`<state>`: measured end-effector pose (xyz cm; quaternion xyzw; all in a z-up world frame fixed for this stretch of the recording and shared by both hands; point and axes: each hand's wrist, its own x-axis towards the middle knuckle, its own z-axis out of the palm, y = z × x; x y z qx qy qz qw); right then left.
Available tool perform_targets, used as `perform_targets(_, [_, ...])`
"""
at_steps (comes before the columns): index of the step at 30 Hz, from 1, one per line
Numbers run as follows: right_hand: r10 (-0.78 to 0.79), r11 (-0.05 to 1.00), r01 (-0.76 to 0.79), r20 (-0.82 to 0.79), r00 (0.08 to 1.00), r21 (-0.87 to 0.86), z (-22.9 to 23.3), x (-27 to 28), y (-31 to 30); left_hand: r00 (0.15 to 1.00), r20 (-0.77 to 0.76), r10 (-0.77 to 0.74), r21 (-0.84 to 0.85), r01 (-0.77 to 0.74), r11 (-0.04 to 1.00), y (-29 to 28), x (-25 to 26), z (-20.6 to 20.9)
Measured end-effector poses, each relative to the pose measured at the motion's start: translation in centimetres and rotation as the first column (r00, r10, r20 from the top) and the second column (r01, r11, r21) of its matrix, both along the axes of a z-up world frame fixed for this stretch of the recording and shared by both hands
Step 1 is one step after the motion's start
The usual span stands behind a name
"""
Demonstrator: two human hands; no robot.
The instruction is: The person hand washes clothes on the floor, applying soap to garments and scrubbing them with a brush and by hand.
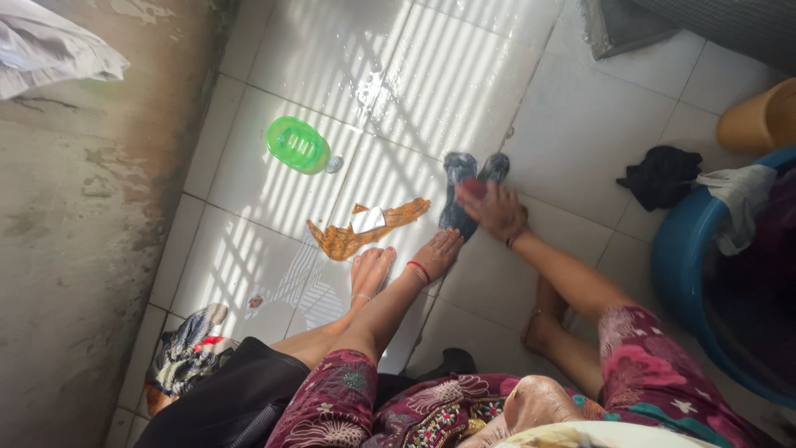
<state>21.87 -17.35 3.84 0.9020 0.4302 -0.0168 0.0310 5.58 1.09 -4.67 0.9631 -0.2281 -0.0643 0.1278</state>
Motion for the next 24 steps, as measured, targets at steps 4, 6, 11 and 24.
perform_targets(4, [-0.319,0.948,0.320,0.083,0.944,0.003,1.4,8.9,-0.3,0.999,0.038,0.025,-0.112,-0.020,0.993,0.0,0.1,1.0])
perform_targets(6, [-0.203,0.971,0.184,0.125,0.971,0.151,1.5,6.1,-0.1,0.995,0.085,0.046,-0.113,-0.037,0.993,0.2,-0.1,1.2])
perform_targets(11, [-0.012,0.999,0.021,-0.168,0.986,0.050,-0.5,-2.2,-1.4,0.997,-0.076,0.016,-0.059,-0.021,0.998,0.1,0.0,0.0])
perform_targets(24, [-0.374,0.927,0.376,-0.084,0.923,-0.002,0.2,5.1,-2.4,0.998,0.010,0.064,-0.114,-0.062,0.992,-1.0,-0.3,-0.6])
